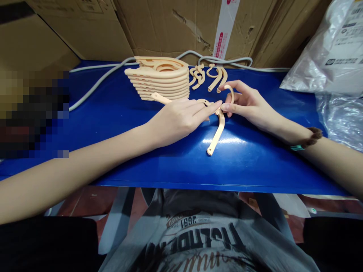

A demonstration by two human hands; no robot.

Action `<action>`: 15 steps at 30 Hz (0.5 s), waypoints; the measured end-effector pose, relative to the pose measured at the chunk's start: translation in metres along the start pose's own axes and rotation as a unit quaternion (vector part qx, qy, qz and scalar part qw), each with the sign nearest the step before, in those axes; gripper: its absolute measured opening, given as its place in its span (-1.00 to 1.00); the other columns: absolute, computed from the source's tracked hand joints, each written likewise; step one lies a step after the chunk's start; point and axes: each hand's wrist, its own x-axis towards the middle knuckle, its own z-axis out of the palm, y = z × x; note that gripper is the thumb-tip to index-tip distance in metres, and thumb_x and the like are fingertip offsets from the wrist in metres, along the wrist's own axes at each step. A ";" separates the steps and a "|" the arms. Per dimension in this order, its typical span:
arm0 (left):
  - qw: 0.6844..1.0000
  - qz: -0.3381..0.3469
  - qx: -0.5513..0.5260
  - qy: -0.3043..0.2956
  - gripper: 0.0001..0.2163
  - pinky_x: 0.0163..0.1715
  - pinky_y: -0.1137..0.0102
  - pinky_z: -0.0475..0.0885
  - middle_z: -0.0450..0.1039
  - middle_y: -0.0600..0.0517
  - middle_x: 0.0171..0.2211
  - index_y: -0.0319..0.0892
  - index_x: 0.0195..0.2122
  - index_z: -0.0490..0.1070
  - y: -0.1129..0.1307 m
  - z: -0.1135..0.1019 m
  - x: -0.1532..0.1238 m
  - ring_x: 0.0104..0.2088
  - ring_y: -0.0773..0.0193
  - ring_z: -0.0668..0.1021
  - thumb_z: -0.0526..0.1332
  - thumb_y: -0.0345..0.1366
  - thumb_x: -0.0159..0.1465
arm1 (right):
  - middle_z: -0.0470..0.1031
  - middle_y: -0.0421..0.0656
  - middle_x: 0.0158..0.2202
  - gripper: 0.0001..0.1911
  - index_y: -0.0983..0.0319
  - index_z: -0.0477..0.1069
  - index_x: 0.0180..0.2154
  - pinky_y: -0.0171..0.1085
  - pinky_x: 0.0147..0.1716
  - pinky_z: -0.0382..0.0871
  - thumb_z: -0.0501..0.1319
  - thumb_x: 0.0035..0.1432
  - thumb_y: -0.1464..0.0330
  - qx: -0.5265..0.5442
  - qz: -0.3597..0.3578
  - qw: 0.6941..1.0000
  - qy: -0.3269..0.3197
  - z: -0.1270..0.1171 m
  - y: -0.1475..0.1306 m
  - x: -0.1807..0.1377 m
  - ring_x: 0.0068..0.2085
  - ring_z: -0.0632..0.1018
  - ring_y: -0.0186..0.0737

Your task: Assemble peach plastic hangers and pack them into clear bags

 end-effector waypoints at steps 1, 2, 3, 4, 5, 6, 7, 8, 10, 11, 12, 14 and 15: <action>1.000 0.006 0.010 0.003 -0.56 -0.05 0.30 0.59 0.70 -0.22 0.02 -0.41 0.46 0.36 0.000 0.000 0.000 0.03 0.11 0.74 -0.04 -0.45 0.66 | 0.48 -0.28 -0.37 -0.41 0.06 0.49 0.07 -0.15 -0.19 0.59 0.59 0.15 -0.03 -0.001 -0.001 1.000 -0.002 0.000 0.000 0.000 -0.33 0.56 -0.21; 1.000 0.010 0.018 0.007 -0.57 -0.06 0.31 0.59 0.70 -0.22 0.00 -0.43 0.45 0.36 0.001 0.000 0.000 0.01 0.12 0.74 -0.04 -0.46 0.66 | 0.48 -0.29 -0.37 -0.41 0.07 0.49 0.07 -0.16 -0.19 0.59 0.59 0.16 -0.03 -0.002 -0.003 1.000 -0.004 -0.001 0.001 0.000 -0.33 0.56 -0.22; 1.000 0.011 0.023 0.008 -0.57 -0.07 0.31 0.58 0.70 -0.21 -0.01 -0.44 0.45 0.37 0.001 -0.001 0.001 -0.01 0.12 0.74 -0.04 -0.45 0.66 | 0.48 -0.29 -0.37 -0.41 0.07 0.48 0.08 -0.16 -0.19 0.59 0.58 0.18 -0.02 -0.002 -0.006 1.000 -0.008 -0.001 0.001 0.000 -0.33 0.56 -0.22; 1.000 0.006 0.026 0.006 -0.57 -0.07 0.31 0.58 0.70 -0.20 -0.03 -0.43 0.45 0.37 0.001 -0.001 0.001 -0.03 0.12 0.73 -0.04 -0.44 0.66 | 0.48 -0.30 -0.37 -0.41 0.08 0.47 0.09 -0.17 -0.19 0.59 0.58 0.19 -0.02 -0.002 -0.009 1.000 -0.011 -0.002 0.002 0.001 -0.33 0.57 -0.23; 1.000 -0.002 0.025 -0.001 -0.56 -0.07 0.31 0.58 0.69 -0.19 -0.04 -0.41 0.45 0.37 0.001 -0.001 0.001 -0.05 0.12 0.73 -0.05 -0.43 0.67 | 0.48 -0.30 -0.36 -0.42 0.08 0.47 0.09 -0.17 -0.19 0.59 0.57 0.20 -0.01 -0.001 -0.012 1.000 -0.013 -0.002 0.003 0.001 -0.33 0.57 -0.23; 1.000 -0.014 0.022 -0.012 -0.56 -0.06 0.30 0.58 0.69 -0.18 -0.04 -0.38 0.47 0.37 0.000 -0.001 0.001 -0.06 0.12 0.73 -0.05 -0.41 0.67 | 0.48 -0.30 -0.36 -0.43 0.09 0.46 0.10 -0.18 -0.20 0.59 0.56 0.22 0.00 -0.001 -0.014 1.000 -0.013 -0.003 0.004 0.001 -0.33 0.57 -0.24; 0.999 -0.025 0.017 -0.022 -0.55 -0.05 0.29 0.59 0.69 -0.17 -0.04 -0.35 0.48 0.36 0.000 -0.002 0.001 -0.06 0.12 0.72 -0.06 -0.40 0.67 | 0.49 -0.30 -0.35 -0.45 0.09 0.46 0.11 -0.18 -0.20 0.59 0.54 0.25 0.02 0.001 -0.014 1.000 -0.013 -0.003 0.005 0.001 -0.33 0.58 -0.24; 0.999 -0.035 0.013 -0.030 -0.54 -0.04 0.28 0.58 0.68 -0.16 -0.04 -0.32 0.49 0.35 0.000 -0.002 0.002 -0.06 0.12 0.72 -0.06 -0.39 0.67 | 0.50 -0.30 -0.34 -0.48 0.10 0.46 0.12 -0.18 -0.21 0.59 0.52 0.28 0.03 0.004 -0.012 1.000 -0.012 -0.003 0.006 0.002 -0.33 0.58 -0.24; 0.998 -0.045 0.011 -0.040 -0.53 -0.03 0.27 0.58 0.67 -0.15 -0.06 -0.30 0.51 0.35 0.000 -0.004 0.003 -0.06 0.12 0.71 -0.06 -0.40 0.66 | 0.51 -0.29 -0.33 -0.55 0.11 0.46 0.11 -0.18 -0.23 0.58 0.48 0.33 0.08 0.013 -0.003 1.000 -0.006 -0.004 0.008 0.003 -0.33 0.58 -0.24; 0.998 -0.046 0.014 -0.041 -0.53 -0.03 0.27 0.58 0.67 -0.14 -0.08 -0.30 0.51 0.34 0.000 -0.004 0.003 -0.07 0.12 0.71 -0.06 -0.41 0.66 | 0.51 -0.29 -0.33 -0.57 0.12 0.46 0.10 -0.19 -0.24 0.57 0.47 0.34 0.10 0.018 0.000 1.000 -0.004 -0.004 0.009 0.003 -0.33 0.58 -0.25; 0.998 -0.047 0.018 -0.042 -0.52 -0.04 0.27 0.57 0.67 -0.14 -0.09 -0.30 0.51 0.34 0.000 -0.005 0.004 -0.08 0.12 0.71 -0.06 -0.41 0.66 | 0.50 -0.29 -0.33 -0.59 0.12 0.46 0.09 -0.20 -0.25 0.56 0.47 0.33 0.12 0.024 0.004 1.000 -0.004 -0.004 0.009 0.004 -0.33 0.57 -0.26; 0.997 -0.053 0.031 -0.043 -0.52 -0.07 0.27 0.57 0.67 -0.15 -0.10 -0.31 0.51 0.34 0.001 -0.003 0.004 -0.10 0.11 0.71 -0.07 -0.41 0.66 | 0.48 -0.31 -0.35 -0.62 0.13 0.46 0.06 -0.23 -0.27 0.51 0.47 0.32 0.18 0.035 0.010 0.999 -0.003 -0.005 0.009 0.005 -0.35 0.56 -0.30; 0.997 -0.058 0.040 -0.044 -0.52 -0.08 0.27 0.57 0.67 -0.16 -0.10 -0.33 0.51 0.34 0.001 -0.002 0.004 -0.11 0.10 0.71 -0.08 -0.41 0.66 | 0.47 -0.32 -0.36 -0.65 0.14 0.45 0.04 -0.24 -0.28 0.49 0.45 0.32 0.21 0.037 0.014 0.999 -0.005 -0.005 0.008 0.005 -0.36 0.55 -0.32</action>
